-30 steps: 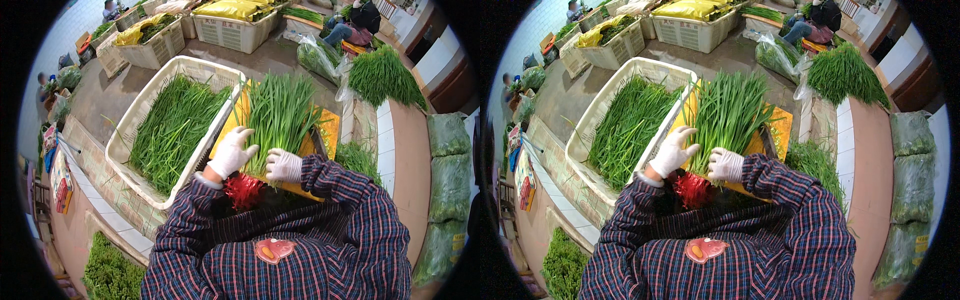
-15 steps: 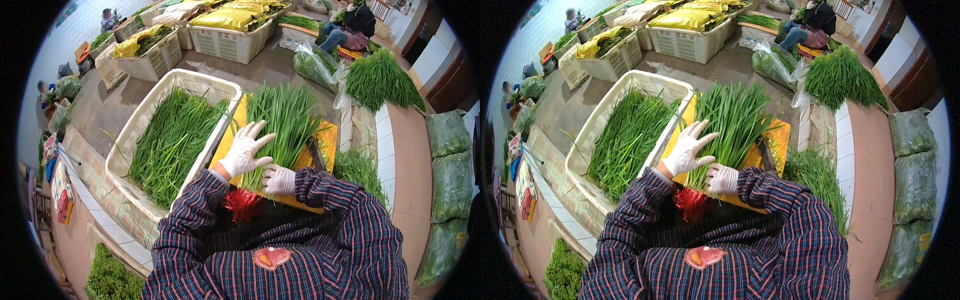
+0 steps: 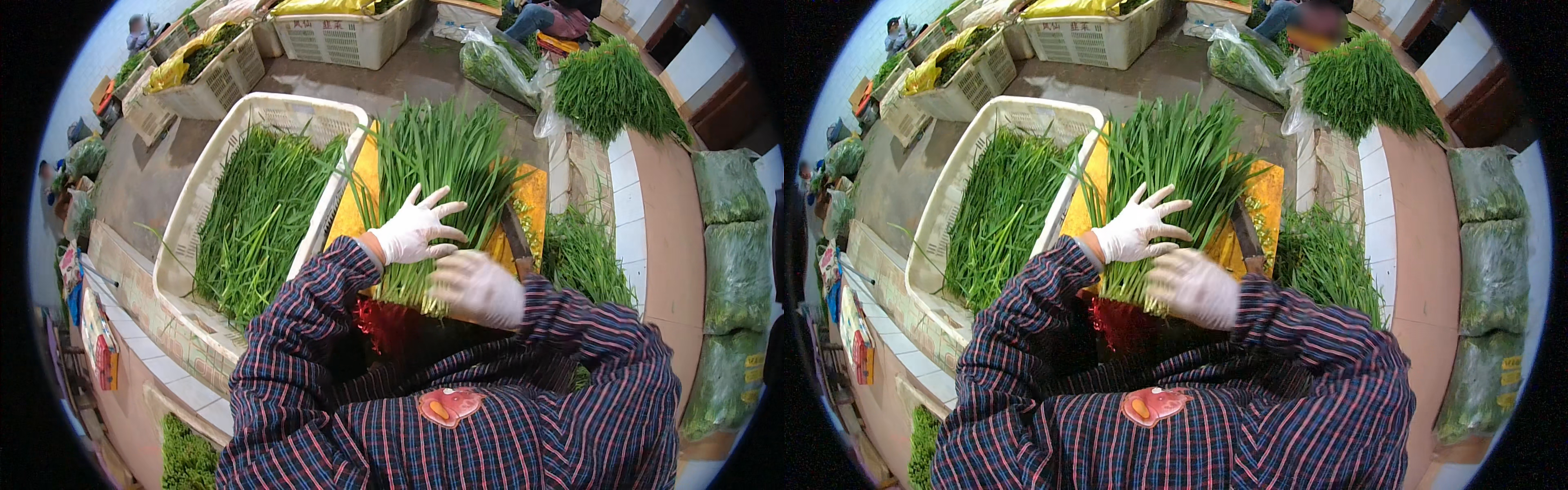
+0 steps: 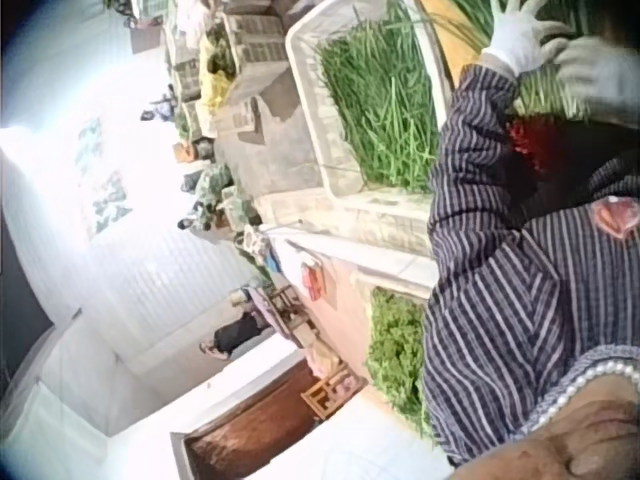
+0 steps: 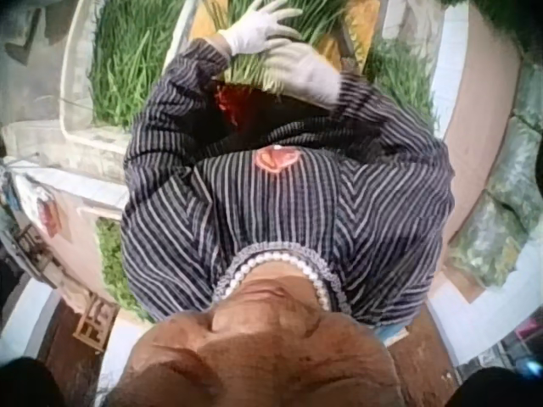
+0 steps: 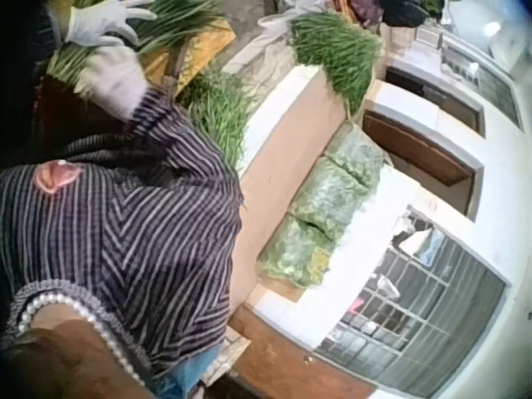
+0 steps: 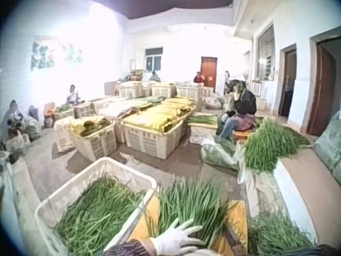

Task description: The person gathers green onions from a white basket, aligns them into bundles, and ties them with red rubber bands. The person uses a knife to trim the ends of the bundles and places the finished bundles into a basket.

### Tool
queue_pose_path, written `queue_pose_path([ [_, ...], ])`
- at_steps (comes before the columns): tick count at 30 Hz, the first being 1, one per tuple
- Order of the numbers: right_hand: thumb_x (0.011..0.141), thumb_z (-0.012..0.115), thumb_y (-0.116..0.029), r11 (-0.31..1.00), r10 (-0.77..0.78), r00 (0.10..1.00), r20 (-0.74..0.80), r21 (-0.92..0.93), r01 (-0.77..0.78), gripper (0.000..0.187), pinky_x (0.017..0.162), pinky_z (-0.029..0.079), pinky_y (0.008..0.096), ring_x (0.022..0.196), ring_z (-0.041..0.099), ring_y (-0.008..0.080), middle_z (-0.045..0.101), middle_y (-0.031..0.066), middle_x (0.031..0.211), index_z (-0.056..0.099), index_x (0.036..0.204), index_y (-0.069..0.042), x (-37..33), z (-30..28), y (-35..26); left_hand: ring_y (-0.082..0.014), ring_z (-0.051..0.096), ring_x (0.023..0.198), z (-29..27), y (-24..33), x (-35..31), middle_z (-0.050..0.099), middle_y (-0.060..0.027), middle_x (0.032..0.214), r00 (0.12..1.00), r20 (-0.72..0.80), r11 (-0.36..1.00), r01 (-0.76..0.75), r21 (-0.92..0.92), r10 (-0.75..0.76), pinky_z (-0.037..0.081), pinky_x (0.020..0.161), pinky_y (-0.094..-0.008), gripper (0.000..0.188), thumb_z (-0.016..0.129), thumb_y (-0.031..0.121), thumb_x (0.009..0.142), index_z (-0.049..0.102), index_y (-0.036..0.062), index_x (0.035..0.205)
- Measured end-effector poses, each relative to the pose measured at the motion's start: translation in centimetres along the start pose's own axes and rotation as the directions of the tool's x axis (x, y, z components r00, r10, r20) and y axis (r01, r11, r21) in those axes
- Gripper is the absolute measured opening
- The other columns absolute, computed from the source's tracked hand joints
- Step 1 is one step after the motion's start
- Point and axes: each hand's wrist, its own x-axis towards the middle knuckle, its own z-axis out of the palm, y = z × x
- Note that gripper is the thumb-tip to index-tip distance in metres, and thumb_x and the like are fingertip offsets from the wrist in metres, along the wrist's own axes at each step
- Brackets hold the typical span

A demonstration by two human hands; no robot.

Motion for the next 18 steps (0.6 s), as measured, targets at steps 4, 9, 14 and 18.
queue_pose_path([
  [4,0.082,0.063,-0.025,0.462,0.821,0.549,0.159,0.38,-0.801,0.032,0.078,0.047,0.0376,0.09,0.06,0.0305,0.062,0.018,0.096,0.057,0.098,0.002,-3.2,-0.6,-0.7,-0.0385,0.023,0.132,-0.5,0.7,0.6,0.037,-0.0063,0.139,1.0,0.022,1.0,-0.013,0.008,0.012,0.014,0.103,-0.0644,0.03,0.053,0.041,0.085,0.062,0.0314,0.112],
  [9,0.084,0.058,-0.041,0.373,0.909,0.385,0.16,0.099,-0.922,0.055,0.085,0.046,0.0392,0.099,0.057,0.0349,0.057,0.0241,0.109,0.049,0.115,0.004,-1.8,3.5,0.3,-0.0382,0.027,0.13,-3.0,1.8,0.7,0.04,-0.0079,0.137,0.988,-0.152,0.999,0.028,0.033,-0.023,0.017,0.104,-0.0612,0.037,0.056,0.035,0.084,0.057,0.023,0.119],
  [14,0.085,0.058,-0.042,0.236,0.945,0.278,0.171,0.233,-0.944,0.063,0.093,0.041,0.0407,0.111,0.051,0.0372,0.053,0.026,0.118,0.041,0.125,0.004,-1.9,2.6,-0.1,-0.0389,0.04,0.119,-5.3,1.9,-3.9,0.047,-0.0197,0.125,0.655,-0.647,0.914,0.36,-0.187,-0.39,0.032,0.1,-0.0447,0.036,0.06,0.019,0.081,0.055,0.0053,0.114],
  [18,0.087,0.054,-0.035,0.347,0.937,0.345,-0.051,0.247,-0.905,0.058,0.092,0.041,0.0421,0.109,0.051,0.0392,0.053,0.0282,0.116,0.039,0.126,0.005,-1.2,5.3,-0.2,-0.0414,0.045,0.111,0.6,2.1,-5.6,0.048,-0.0289,0.118,0.556,-0.521,0.746,0.601,-0.286,-0.648,0.036,0.096,-0.0463,0.041,0.057,0.024,0.081,0.054,0.0003,0.115],
])
